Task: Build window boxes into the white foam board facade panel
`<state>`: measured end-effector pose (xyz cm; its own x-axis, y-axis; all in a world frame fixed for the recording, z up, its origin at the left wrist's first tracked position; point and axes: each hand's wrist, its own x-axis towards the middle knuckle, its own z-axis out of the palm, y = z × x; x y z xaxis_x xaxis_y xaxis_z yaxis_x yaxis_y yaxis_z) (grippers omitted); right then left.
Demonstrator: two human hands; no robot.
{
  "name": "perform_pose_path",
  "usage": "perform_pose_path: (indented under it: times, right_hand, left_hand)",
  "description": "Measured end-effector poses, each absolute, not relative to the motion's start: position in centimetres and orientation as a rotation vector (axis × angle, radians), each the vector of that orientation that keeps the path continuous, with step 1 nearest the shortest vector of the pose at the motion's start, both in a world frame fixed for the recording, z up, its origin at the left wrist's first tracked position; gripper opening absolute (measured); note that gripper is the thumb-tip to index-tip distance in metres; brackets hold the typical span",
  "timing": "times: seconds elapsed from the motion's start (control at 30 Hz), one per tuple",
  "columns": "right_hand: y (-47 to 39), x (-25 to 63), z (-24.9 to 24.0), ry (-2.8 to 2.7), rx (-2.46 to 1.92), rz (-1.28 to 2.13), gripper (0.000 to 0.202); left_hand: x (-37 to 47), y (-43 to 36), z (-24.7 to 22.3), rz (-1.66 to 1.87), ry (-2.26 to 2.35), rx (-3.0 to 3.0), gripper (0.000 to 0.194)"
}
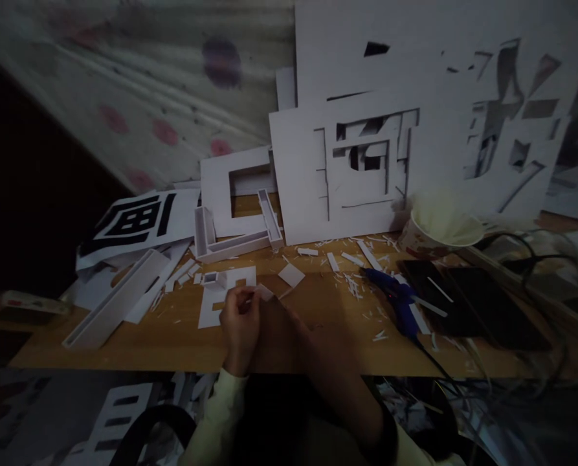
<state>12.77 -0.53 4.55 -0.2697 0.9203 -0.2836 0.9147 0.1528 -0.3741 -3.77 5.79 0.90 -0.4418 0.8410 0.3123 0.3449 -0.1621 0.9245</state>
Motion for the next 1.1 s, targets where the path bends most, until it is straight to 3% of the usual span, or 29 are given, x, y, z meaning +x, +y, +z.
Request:
perform_pose_path:
  times: [0.1, 0.23, 0.6, 1.1]
  right_hand:
    - [-0.7, 13.2, 3.8, -2.284, -1.805, 0.721, 0.070]
    - [-1.2, 13.6, 3.6, -2.002, -1.690, 0.712, 0.056]
    - [-3.9, 12.7, 6.4, -2.043, -1.491, 0.484, 0.066]
    - [-3.9, 13.8, 6.6, -2.128, -1.552, 0.365, 0.066]
  left_hand:
    - [-5.1, 6.6, 2.8, 1.782, 1.629, 1.228, 0.027]
    - [-5.5, 6.1, 4.6, 1.703, 1.487, 1.158, 0.037]
    - [-2.1, 1.3, 5.1, 1.796, 1.505, 1.701, 0.003]
    - [-1.9, 0.4, 6.5, 1.905, 1.534, 1.996, 0.005]
